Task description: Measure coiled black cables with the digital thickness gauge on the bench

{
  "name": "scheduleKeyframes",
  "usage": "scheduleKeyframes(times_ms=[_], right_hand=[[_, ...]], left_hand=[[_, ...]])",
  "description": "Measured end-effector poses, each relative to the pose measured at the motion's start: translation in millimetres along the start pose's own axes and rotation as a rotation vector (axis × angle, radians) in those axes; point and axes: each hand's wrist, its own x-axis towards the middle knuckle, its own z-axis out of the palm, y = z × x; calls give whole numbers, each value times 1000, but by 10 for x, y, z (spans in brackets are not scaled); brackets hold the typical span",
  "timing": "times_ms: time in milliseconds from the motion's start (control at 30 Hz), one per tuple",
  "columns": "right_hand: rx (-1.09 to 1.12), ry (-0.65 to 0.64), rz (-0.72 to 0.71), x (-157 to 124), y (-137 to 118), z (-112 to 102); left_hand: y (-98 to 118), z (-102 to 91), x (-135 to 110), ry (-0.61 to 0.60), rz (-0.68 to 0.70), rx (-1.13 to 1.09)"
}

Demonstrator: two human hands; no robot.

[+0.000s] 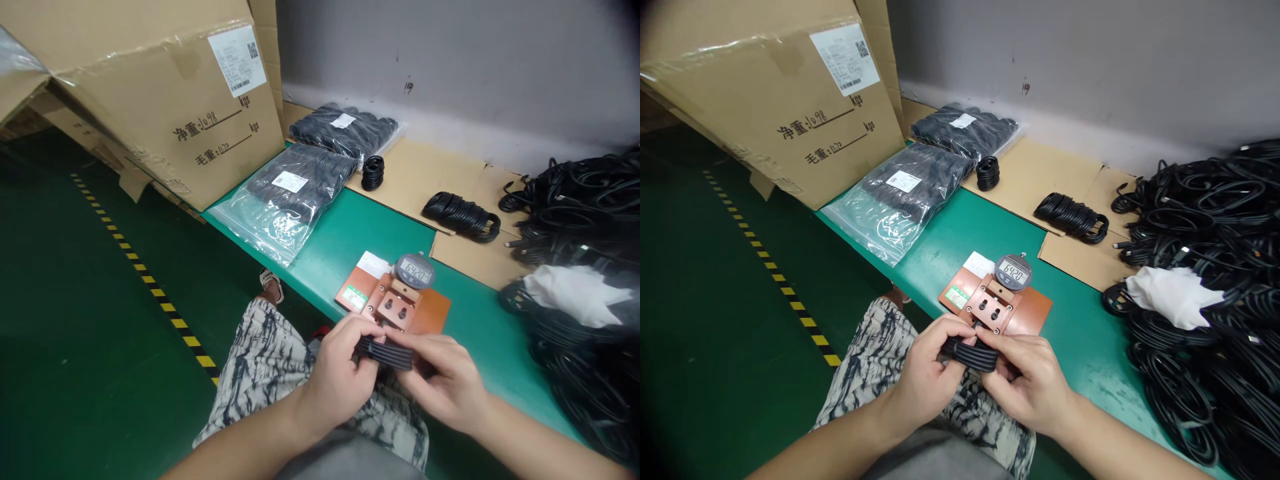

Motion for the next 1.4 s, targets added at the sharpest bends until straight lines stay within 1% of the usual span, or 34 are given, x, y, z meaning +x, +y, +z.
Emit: scheduleKeyframes(times_ms=[300, 533, 700, 800, 900, 1000, 1100, 1200, 1300, 1400], right_hand=[[27, -2, 33, 12, -18, -5], [19, -2, 29, 10, -10, -6], [2, -21, -7, 0, -25, -18], [68, 25, 41, -23, -54, -12], [122, 51, 74, -23, -66, -14], [84, -2, 20, 13, -60, -36], [83, -45, -20, 44, -48, -57], [100, -61, -13, 43, -37, -58], [98, -63, 3, 30, -34, -43], [83, -74, 6, 26, -35, -27]], left_hand=[[47, -1, 22, -9, -40, 15], [41, -6, 21, -14, -47, 7], [27, -47, -109, -32, -86, -28], [14, -60, -230, -18, -121, -90], [31, -52, -290, 2, -154, -144], [90, -42, -269, -26, -254, -216], [157, -42, -206, -55, -394, -350], [184, -47, -144, -101, -537, -485], [171, -47, -107, -153, -650, -609], [153, -38, -102, -165, -759, -717]])
